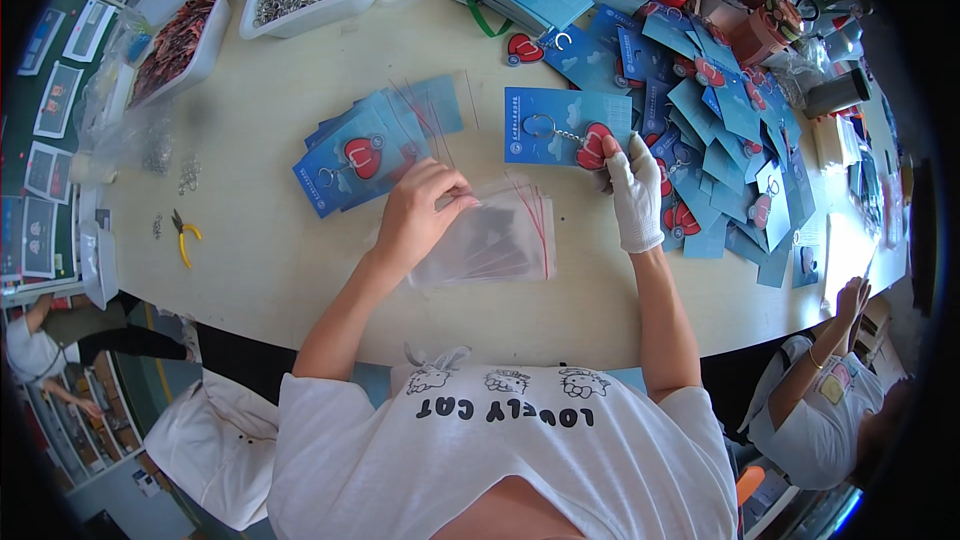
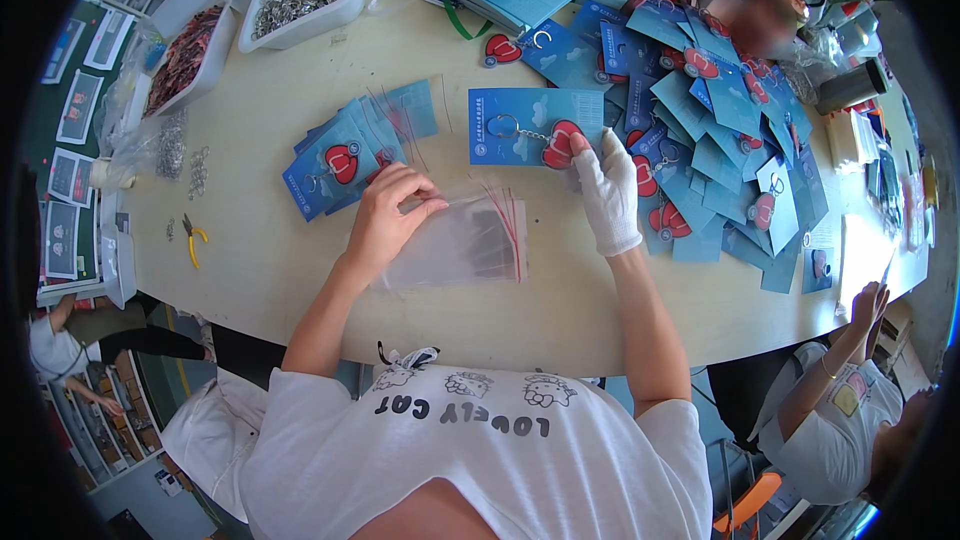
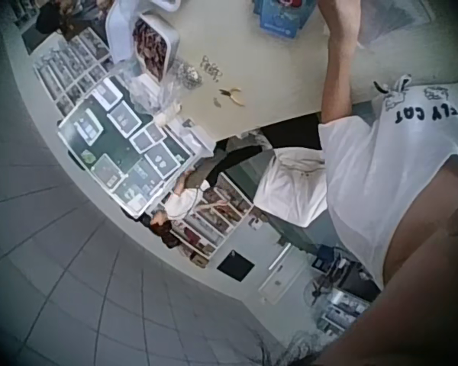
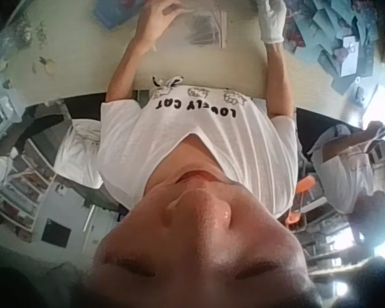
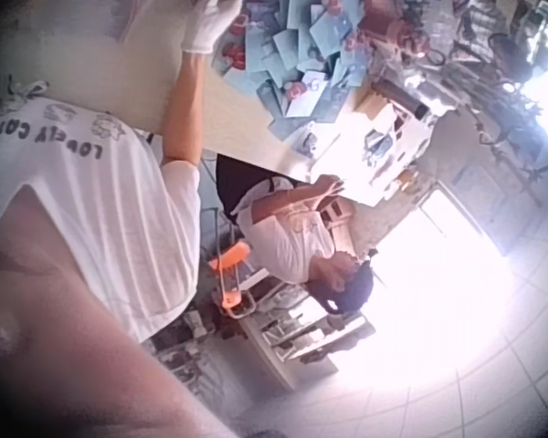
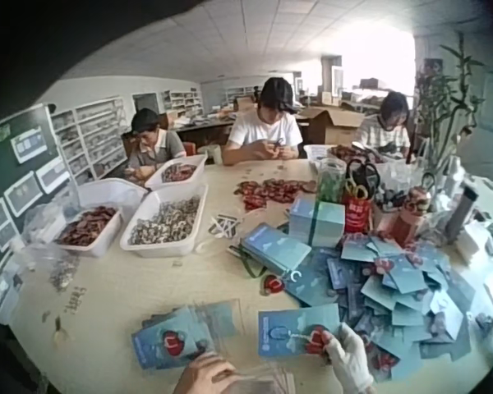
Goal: The person sits at a table and repeatedly picks up heart-shaped keychains attached to blue cards. They insert each keychain into a clear plastic bag and place the packaged item into a growing stack on the table.
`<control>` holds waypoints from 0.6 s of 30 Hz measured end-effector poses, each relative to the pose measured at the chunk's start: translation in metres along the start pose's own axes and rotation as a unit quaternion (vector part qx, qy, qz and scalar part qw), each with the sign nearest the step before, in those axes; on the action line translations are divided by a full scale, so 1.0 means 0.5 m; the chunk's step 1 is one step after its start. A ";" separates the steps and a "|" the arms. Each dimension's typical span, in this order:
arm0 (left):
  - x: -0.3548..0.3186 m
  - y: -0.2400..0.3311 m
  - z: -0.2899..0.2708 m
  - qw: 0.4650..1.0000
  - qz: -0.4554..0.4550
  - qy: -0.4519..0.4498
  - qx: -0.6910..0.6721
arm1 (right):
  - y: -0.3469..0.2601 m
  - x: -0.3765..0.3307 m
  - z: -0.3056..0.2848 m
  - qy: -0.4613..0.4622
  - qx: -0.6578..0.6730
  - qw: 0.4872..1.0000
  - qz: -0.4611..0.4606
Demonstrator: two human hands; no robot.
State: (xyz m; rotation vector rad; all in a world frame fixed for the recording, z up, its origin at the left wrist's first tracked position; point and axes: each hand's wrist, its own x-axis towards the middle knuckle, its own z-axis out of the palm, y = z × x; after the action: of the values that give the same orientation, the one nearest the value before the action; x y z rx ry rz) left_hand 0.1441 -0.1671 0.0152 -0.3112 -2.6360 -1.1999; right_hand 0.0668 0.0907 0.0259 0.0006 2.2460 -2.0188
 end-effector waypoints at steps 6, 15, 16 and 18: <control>0.002 0.007 -0.016 0.999 0.020 0.041 0.002 | 0.021 0.010 -0.011 -0.007 -0.002 1.000 0.015; 0.011 -0.004 -0.041 0.896 -0.239 -0.051 -0.372 | 0.010 0.003 -0.007 -0.053 0.069 0.996 0.001; 0.014 -0.005 -0.043 0.888 -0.250 -0.061 -0.382 | 0.002 -0.002 -0.004 -0.074 0.082 0.994 0.000; 0.016 -0.002 -0.041 0.888 -0.256 -0.056 -0.377 | -0.017 -0.010 0.001 -0.111 0.098 0.989 -0.002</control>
State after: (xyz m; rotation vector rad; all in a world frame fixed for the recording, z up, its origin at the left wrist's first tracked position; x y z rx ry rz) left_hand 0.1386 -0.1825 0.0299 0.2331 -2.2663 -2.4283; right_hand 0.0714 0.0895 0.0346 -0.1997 1.9116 -2.1149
